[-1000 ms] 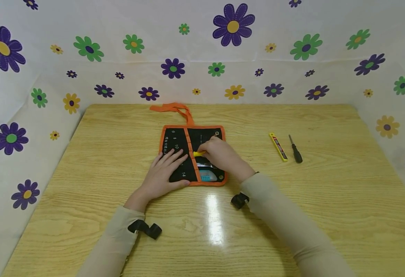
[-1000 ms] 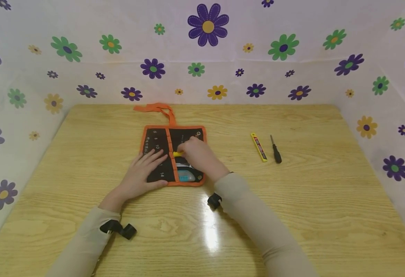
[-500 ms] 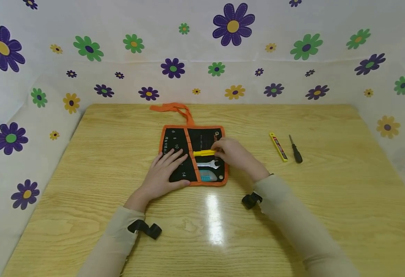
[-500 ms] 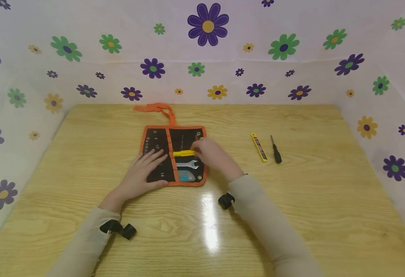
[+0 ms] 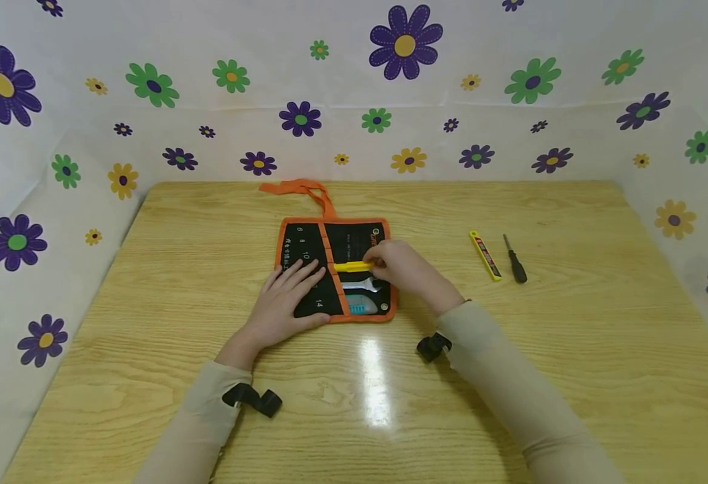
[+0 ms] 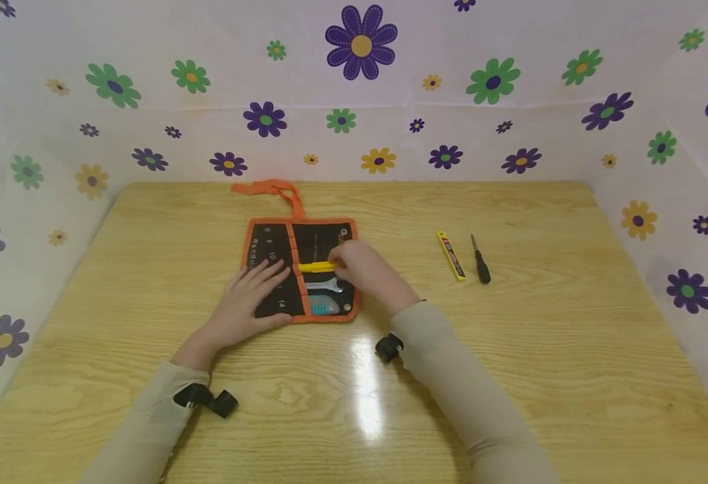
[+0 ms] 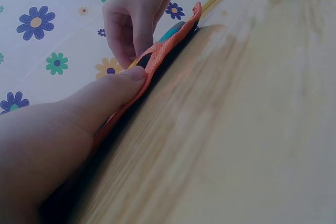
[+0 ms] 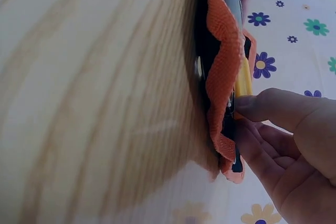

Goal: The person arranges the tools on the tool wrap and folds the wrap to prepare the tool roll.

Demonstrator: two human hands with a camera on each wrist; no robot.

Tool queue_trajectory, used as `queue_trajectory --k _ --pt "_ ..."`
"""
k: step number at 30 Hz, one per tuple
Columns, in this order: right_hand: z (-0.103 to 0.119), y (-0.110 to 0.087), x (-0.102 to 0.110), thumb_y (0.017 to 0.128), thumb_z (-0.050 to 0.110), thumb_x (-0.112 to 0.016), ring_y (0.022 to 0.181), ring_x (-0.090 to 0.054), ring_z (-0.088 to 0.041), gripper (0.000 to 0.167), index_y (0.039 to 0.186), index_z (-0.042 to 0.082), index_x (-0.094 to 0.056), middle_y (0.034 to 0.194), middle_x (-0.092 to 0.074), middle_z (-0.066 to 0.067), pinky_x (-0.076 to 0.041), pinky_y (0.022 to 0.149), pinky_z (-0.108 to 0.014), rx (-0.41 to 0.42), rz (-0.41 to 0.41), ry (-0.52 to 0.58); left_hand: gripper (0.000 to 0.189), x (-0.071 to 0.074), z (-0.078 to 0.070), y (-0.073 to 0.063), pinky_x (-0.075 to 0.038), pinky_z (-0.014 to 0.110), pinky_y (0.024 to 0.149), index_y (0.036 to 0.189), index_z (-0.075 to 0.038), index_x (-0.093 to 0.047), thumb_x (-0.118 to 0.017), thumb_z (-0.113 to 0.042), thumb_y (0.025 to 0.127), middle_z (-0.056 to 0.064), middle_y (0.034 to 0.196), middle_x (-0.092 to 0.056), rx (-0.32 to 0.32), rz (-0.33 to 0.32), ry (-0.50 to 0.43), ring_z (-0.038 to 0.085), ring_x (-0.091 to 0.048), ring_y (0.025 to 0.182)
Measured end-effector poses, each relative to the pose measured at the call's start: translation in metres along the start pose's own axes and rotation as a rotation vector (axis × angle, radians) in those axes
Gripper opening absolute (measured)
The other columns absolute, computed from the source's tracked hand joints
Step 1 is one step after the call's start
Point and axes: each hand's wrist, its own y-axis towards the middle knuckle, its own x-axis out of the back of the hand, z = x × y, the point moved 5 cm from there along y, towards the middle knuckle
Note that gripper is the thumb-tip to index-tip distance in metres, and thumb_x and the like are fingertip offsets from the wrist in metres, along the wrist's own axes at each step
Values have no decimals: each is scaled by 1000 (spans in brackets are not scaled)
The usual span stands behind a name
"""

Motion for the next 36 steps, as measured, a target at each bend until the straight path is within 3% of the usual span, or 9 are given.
queue_trajectory --k 6,18,25,31,36 --pt "4 5 -1 88 -1 -64 81 -57 -21 18 105 1 -71 95 -67 -10 -51 73 -31 32 -19 -31 83 0 0 0 -1 53 113 153 -26 -25 -52 -67 86 -3 158 -18 -5 8 2 25 -10 145" --pt "7 12 -5 92 3 -63 103 -61 -25 23 113 2 -70 110 -68 -12 -51 86 -34 14 36 -50 84 0 0 0 0 52 113 154 -26 -23 -52 -67 86 -5 158 -17 -5 3 13 25 -10 145" --pt "16 17 -11 94 5 -60 91 -65 -21 23 115 0 -69 109 -68 -13 -53 78 -30 68 31 -45 83 1 -2 0 -1 53 113 154 -27 -23 -52 -66 87 -4 158 -17 -18 -2 11 25 -11 145" --pt "19 20 -13 93 5 -61 90 -64 -20 22 113 1 -70 107 -68 -13 -53 77 -28 49 10 -36 83 1 0 -1 -1 52 113 154 -26 -22 -52 -65 87 -5 159 -16 -12 -4 24 25 -10 145" --pt "16 15 -10 93 4 -62 87 -63 -20 28 120 -1 -66 109 -66 -13 -52 74 -27 26 37 13 82 3 -2 -1 -1 53 113 153 -26 -24 -53 -64 87 -3 158 -17 -24 -8 12 26 -11 144"
